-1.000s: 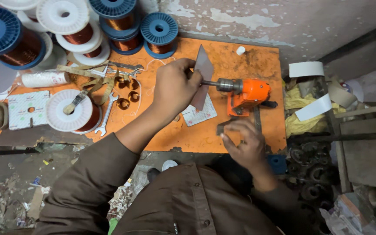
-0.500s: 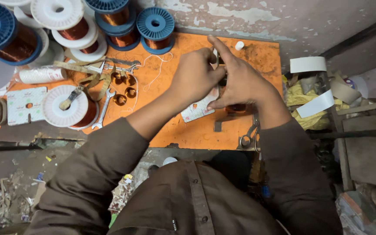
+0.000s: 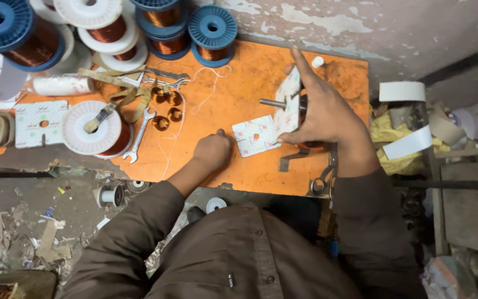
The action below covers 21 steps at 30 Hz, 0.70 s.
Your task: The person operates a hand-cranked grinding machine to smooth a small white component. They then use scissors to cut a piece of white string and thread it through a small copper-colored component. Finally, they place the white component onto the spindle of the grinding machine.
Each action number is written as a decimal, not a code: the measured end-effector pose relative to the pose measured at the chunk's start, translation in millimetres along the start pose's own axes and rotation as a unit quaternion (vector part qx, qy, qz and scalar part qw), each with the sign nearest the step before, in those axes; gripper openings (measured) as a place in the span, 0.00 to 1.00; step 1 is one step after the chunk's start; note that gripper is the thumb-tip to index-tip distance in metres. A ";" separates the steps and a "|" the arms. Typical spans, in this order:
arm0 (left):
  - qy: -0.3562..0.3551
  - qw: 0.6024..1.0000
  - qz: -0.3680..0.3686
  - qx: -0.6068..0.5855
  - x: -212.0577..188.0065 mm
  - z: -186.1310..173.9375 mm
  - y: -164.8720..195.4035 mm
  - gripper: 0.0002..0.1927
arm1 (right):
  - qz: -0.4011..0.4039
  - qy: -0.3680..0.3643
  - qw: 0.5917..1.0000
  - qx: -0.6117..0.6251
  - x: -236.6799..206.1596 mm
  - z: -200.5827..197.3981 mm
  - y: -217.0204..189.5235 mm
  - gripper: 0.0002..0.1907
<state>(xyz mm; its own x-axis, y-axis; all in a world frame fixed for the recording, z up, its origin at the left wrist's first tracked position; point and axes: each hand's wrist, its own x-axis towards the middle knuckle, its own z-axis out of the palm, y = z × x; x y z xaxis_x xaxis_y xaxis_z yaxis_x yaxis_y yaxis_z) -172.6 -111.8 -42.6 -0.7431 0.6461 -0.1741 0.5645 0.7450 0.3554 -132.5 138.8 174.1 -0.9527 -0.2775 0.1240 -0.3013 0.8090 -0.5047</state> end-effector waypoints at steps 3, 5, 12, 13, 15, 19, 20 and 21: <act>0.020 1.000 0.011 -0.020 1.2 3.4 -5.6 0.08 | 0.007 -0.007 1.000 0.006 2.0 0.1 -2.3 0.82; 0.021 0.997 0.014 -0.073 0.4 -1.2 -6.9 0.08 | 0.009 -0.007 1.000 0.002 3.5 0.5 -2.3 0.82; 0.107 0.780 -0.121 -0.604 2.7 -51.9 11.6 0.06 | -0.014 0.002 0.999 -0.041 7.3 3.6 6.3 0.84; 0.128 0.728 -0.083 -0.669 5.0 -57.9 13.5 0.06 | -0.034 0.006 0.998 -0.052 7.4 3.8 7.5 0.85; 0.147 0.663 -0.017 -0.734 8.7 -67.1 18.1 0.10 | -0.001 -0.011 1.000 -0.015 7.3 4.0 8.8 0.84; 0.189 0.692 0.063 -0.693 16.1 -82.3 27.0 0.20 | 0.008 -0.011 1.000 0.016 5.6 4.4 8.4 0.83; 0.211 0.712 0.075 -0.665 17.9 -86.3 29.0 0.22 | 0.002 -0.006 1.000 0.007 5.2 4.5 8.0 0.83; 0.186 0.694 0.067 -0.692 19.7 -90.6 30.3 0.21 | -0.003 0.000 1.000 -0.002 4.9 4.7 7.6 0.83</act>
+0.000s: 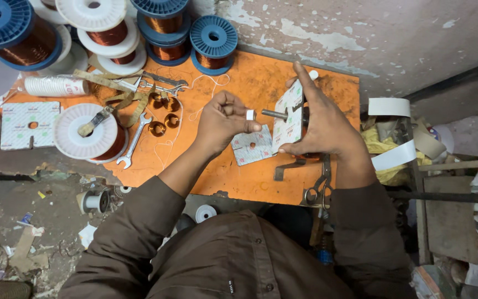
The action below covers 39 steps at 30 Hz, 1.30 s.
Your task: The person operates a hand-cranked grinding machine to smooth a small white component. They then use scissors to cut a piece of white string and thread it through a small copper-colored component. Finally, they place the white component onto the spindle of the grinding machine.
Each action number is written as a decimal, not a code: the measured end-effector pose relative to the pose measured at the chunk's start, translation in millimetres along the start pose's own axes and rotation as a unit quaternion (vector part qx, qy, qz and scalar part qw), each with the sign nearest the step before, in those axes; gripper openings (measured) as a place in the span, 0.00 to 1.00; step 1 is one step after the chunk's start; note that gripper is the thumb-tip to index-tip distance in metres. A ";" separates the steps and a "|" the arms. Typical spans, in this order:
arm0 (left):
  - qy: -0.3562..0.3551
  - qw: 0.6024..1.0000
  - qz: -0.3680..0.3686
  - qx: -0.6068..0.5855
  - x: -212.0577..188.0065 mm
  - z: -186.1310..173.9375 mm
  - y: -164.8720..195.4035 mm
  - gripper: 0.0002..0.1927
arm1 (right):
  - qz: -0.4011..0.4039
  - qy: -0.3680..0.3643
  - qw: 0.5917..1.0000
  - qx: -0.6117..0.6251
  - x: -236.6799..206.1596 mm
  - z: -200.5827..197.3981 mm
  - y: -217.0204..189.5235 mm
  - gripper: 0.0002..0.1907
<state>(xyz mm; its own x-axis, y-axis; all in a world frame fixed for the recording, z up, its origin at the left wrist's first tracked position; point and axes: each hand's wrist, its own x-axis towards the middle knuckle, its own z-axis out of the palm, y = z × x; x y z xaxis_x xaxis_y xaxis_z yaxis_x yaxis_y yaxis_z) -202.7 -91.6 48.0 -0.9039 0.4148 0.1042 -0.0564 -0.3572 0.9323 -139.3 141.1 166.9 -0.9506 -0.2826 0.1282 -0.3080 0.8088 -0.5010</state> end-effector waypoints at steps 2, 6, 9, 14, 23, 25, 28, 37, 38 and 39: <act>-0.015 0.996 -0.054 -0.062 5.5 2.2 6.6 0.25 | -0.001 0.004 1.000 -0.004 -0.2 0.3 -0.6 0.83; -0.066 0.996 -0.059 0.002 11.6 6.6 13.1 0.22 | 0.014 -0.003 1.000 0.012 0.4 0.3 -0.5 0.82; -0.081 0.996 -0.008 0.024 12.1 11.3 12.0 0.21 | 0.014 -0.003 1.000 0.013 0.0 0.2 0.3 0.82; -0.086 0.990 0.087 0.068 10.0 23.6 8.2 0.19 | 0.013 0.000 1.000 0.022 -1.3 0.4 0.5 0.81; -0.124 0.987 0.039 0.094 30.2 42.9 5.8 0.21 | -0.037 0.003 0.999 0.035 2.3 0.3 1.2 0.80; -0.120 0.990 -0.007 0.077 31.5 42.6 5.2 0.21 | -0.045 0.005 0.998 0.034 1.8 0.5 1.1 0.79; -0.122 0.990 -0.031 0.066 30.9 40.9 4.0 0.23 | -0.024 0.000 0.999 0.029 0.6 0.9 0.2 0.79; -0.169 0.985 -0.037 0.018 30.6 31.6 -1.0 0.34 | -0.023 0.009 0.999 0.023 1.7 1.1 -5.0 0.80; -0.173 0.984 -0.036 0.017 29.3 28.0 -2.9 0.36 | -0.024 0.008 1.000 0.014 2.1 1.2 -5.0 0.81; -0.159 0.982 -0.033 0.094 27.4 22.4 -5.5 0.36 | -0.025 0.009 1.000 0.006 2.4 1.0 -5.0 0.81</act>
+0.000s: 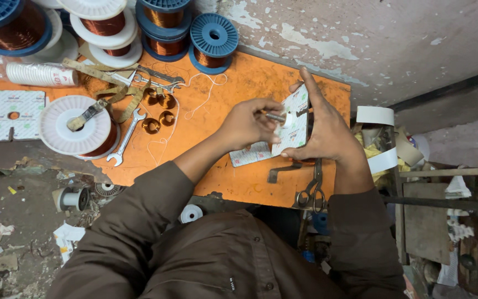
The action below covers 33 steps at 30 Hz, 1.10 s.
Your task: The person operates a hand-cranked grinding machine to smooth a small white component. They then use scissors to cut a piece of white string and thread it through a small copper-colored component. Finally, they place the white component onto the spindle of the grinding machine.
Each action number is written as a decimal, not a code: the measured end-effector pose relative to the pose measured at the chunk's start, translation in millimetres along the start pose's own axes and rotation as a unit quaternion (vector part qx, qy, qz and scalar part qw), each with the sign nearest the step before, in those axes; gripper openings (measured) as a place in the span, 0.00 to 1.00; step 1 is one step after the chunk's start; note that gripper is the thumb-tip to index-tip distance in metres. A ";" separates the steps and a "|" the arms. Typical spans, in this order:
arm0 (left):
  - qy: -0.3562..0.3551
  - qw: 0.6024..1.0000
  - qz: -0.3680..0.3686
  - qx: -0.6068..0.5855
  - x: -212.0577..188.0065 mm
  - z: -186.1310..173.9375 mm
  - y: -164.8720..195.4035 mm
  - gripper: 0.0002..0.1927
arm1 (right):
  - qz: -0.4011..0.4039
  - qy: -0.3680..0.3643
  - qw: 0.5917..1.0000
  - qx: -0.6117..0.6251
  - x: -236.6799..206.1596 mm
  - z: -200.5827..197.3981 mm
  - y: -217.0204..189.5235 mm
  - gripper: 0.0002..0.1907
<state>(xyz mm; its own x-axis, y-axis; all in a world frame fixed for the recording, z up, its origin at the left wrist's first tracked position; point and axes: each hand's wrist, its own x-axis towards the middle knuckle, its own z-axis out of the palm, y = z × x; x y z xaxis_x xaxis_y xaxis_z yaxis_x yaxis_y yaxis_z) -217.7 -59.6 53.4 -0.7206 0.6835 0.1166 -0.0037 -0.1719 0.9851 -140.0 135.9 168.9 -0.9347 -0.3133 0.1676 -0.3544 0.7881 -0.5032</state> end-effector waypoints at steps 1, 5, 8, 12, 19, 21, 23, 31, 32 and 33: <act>0.015 0.997 -0.011 0.076 -4.3 -4.0 -5.1 0.36 | 0.000 0.001 1.000 -0.008 0.1 0.1 0.2 0.81; -0.038 0.906 -0.042 0.419 -19.9 -7.1 -38.3 0.38 | 0.006 0.000 1.000 0.002 -1.1 -0.1 1.2 0.80; -0.087 0.794 -0.122 0.589 -25.8 9.5 -69.9 0.40 | 0.010 0.000 1.000 0.006 -2.2 -0.1 1.9 0.80; -0.037 0.753 -0.082 0.652 -23.3 25.6 -94.9 0.42 | -0.002 0.002 1.000 -0.002 -2.0 0.1 2.5 0.80; 0.003 0.806 -0.144 0.574 -17.3 22.5 -68.7 0.29 | -0.005 0.002 1.000 -0.007 -1.5 0.0 2.9 0.80; -0.027 0.851 -0.138 0.507 -20.6 17.1 -53.1 0.28 | -0.012 0.005 1.000 0.005 -2.3 0.0 2.6 0.80; -0.038 0.874 -0.143 0.463 -30.2 13.2 -36.9 0.28 | -0.006 0.004 1.000 0.011 -3.0 0.1 2.4 0.80; 0.093 0.907 -0.004 0.411 -94.7 -9.0 11.0 0.16 | -0.005 0.002 1.000 0.013 -3.9 1.6 7.2 0.79; 0.095 0.908 -0.014 0.408 -99.0 -10.4 11.6 0.16 | -0.014 0.005 1.000 0.012 -4.1 1.7 8.2 0.79; 0.097 0.909 -0.025 0.405 -103.1 -11.4 10.8 0.16 | -0.023 0.007 1.000 0.011 -4.1 2.4 9.1 0.79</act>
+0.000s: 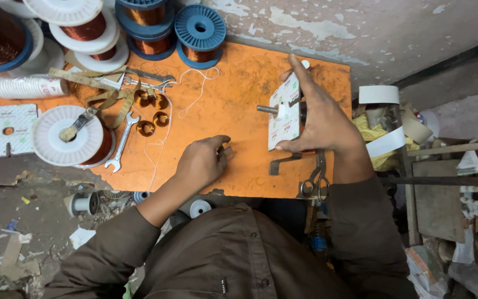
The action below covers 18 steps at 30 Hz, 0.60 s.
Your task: The person operates a hand-cranked grinding machine to smooth a small white component. They then use scissors to cut a piece of white string and thread it through a small copper-colored component. Finally, they place the white component onto the spindle of the grinding machine.
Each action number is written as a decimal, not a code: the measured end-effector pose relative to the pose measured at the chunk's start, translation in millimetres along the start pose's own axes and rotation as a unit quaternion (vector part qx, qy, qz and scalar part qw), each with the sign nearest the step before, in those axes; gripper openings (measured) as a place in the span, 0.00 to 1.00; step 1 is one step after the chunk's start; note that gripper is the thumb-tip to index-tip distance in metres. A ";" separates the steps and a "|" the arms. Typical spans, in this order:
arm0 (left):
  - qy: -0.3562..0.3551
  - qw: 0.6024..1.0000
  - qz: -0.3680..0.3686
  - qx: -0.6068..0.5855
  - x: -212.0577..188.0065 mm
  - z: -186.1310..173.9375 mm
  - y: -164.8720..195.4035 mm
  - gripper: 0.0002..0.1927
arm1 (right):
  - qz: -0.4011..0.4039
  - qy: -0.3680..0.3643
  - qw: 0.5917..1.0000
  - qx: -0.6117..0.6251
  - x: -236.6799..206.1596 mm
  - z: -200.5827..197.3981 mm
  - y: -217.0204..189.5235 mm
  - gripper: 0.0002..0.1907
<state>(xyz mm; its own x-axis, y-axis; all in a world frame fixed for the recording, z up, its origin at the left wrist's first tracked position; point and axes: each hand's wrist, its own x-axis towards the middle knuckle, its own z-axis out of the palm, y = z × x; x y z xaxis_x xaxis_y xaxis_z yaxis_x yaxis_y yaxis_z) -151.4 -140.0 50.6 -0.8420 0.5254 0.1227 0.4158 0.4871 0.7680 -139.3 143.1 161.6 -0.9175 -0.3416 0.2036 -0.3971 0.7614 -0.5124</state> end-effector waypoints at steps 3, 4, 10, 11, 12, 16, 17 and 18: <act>-0.007 0.999 -0.040 -0.011 -8.0 3.6 -7.8 0.15 | -0.006 -0.003 1.000 -0.008 -0.6 1.3 2.4 0.79; -0.010 0.998 -0.054 -0.016 -10.8 5.4 -11.0 0.14 | -0.004 -0.005 1.000 -0.011 -0.7 1.7 3.0 0.79; -0.051 0.987 -0.142 -0.058 -38.3 10.3 -32.3 0.21 | -0.001 -0.006 1.000 -0.016 -1.1 2.9 5.1 0.80; -0.034 0.987 -0.136 -0.073 -45.0 11.5 -34.0 0.20 | -0.003 -0.005 1.000 -0.012 -1.2 2.7 5.2 0.80; -0.017 0.987 -0.130 -0.089 -51.8 13.0 -34.9 0.20 | -0.005 -0.005 1.000 -0.009 -1.4 2.7 5.3 0.79; 0.058 0.994 -0.077 -0.052 -62.7 13.2 -35.9 0.15 | -0.003 0.000 1.000 -0.019 -1.9 2.3 4.0 0.79; 0.055 0.990 -0.110 -0.069 -60.6 11.1 -35.0 0.15 | -0.001 -0.001 1.000 -0.021 -1.8 2.3 3.2 0.80; 0.052 0.984 -0.144 -0.086 -56.3 7.6 -33.7 0.16 | 0.002 -0.001 1.000 -0.023 -1.4 2.2 2.2 0.80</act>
<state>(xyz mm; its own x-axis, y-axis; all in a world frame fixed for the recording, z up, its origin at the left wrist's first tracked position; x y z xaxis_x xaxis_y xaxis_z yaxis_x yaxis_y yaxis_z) -115.3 -180.7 13.0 -0.9506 0.3048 -0.0589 0.0980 0.4748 0.8746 -138.8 144.1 158.3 -0.9187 -0.3406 0.1999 -0.3949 0.7871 -0.4739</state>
